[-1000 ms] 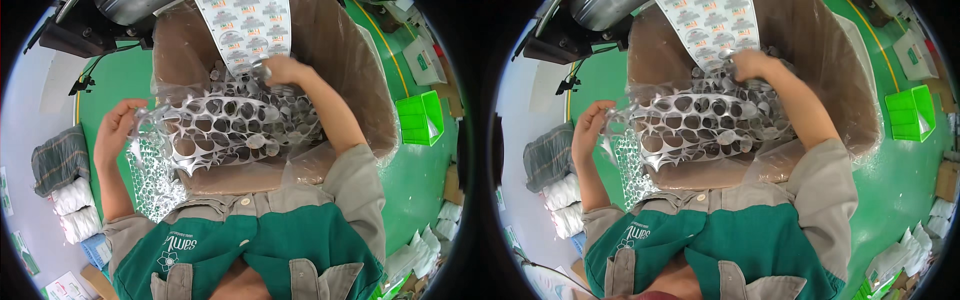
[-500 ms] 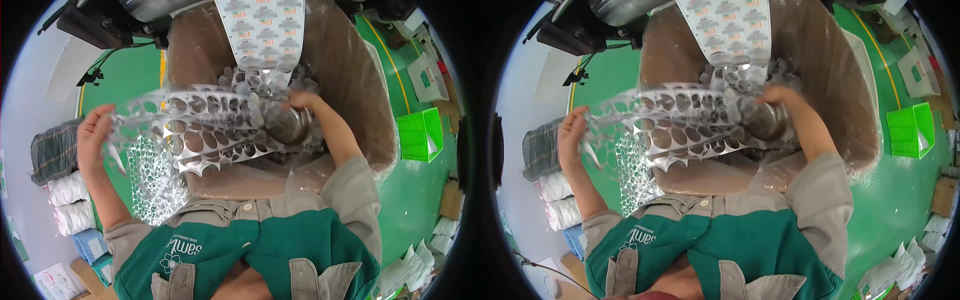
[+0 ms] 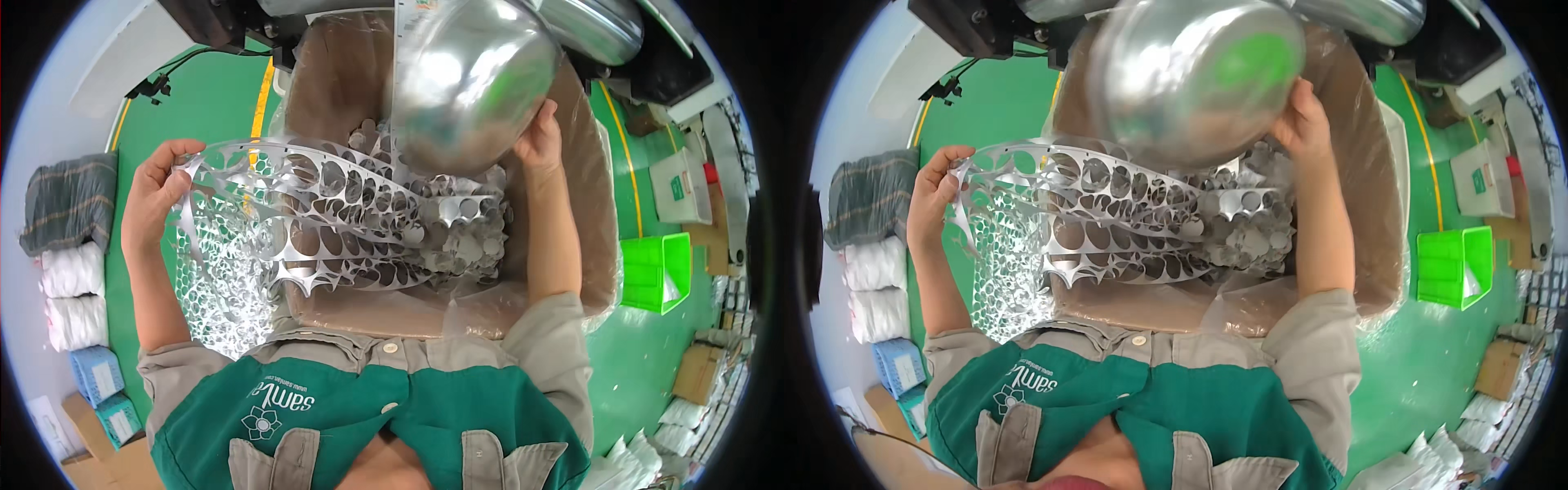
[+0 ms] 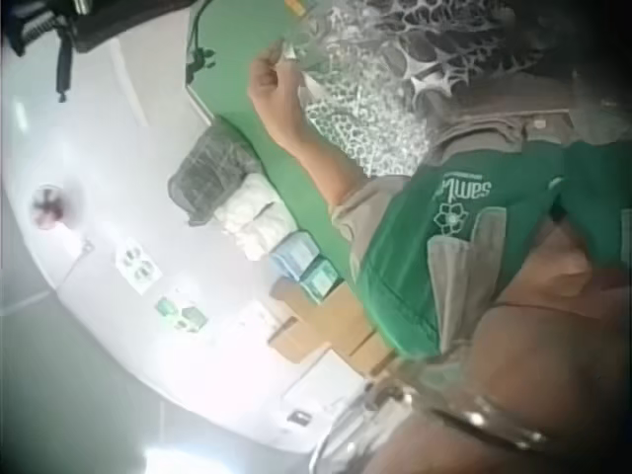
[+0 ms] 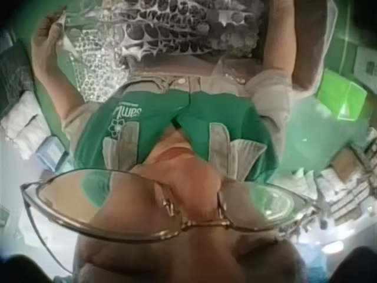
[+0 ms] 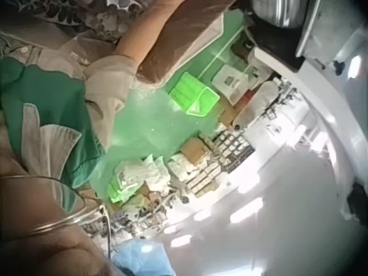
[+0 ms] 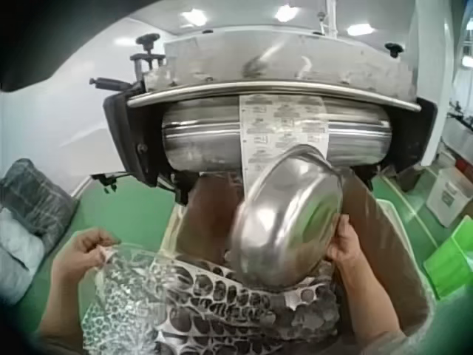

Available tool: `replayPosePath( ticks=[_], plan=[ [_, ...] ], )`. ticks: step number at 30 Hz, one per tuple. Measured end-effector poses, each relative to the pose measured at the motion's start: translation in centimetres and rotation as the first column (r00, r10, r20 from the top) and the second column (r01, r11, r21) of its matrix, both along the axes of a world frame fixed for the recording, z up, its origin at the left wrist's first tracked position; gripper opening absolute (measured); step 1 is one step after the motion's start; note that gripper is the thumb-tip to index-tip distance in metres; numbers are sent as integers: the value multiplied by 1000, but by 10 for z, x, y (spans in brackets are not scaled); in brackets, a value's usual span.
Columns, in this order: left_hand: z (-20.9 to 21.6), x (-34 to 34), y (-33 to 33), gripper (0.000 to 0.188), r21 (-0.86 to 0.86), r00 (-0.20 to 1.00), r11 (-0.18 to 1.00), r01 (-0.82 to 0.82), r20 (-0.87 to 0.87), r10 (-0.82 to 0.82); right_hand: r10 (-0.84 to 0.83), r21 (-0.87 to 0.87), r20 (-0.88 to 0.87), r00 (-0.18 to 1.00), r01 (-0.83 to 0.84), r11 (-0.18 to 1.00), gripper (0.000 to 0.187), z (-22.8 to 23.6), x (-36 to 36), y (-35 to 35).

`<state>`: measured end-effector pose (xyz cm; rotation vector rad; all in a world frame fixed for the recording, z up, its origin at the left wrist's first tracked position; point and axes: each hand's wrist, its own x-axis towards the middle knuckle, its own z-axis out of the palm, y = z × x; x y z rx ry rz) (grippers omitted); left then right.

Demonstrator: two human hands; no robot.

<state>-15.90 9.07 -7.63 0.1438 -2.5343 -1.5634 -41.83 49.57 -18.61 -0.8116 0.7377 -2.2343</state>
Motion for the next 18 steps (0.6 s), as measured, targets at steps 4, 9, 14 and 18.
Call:
replayPosePath(
  ticks=[4, 9, 14, 18],
  plan=[
    [0, -9, 6, 67, 6, 1000, 1000, -12, 17, 12, -515, 856, -305, 801, 467, 221, 43, -154, -40, 47],
    [2, -5, 9, 58, -27, 998, 999, 33, 55, -32, 676, 627, -369, 638, 708, -325, 66, -181, 16, 28],
    [9, -16, 25, 39, -72, 999, 997, 28, 29, -26, 605, 676, -632, 484, 726, 124, 53, -59, -10, -10],
    [25, -4, 21, 35, -137, 995, 988, -71, -82, 60, -163, 450, -429, 889, 367, 814, 53, 48, 23, -27]
  ],
)
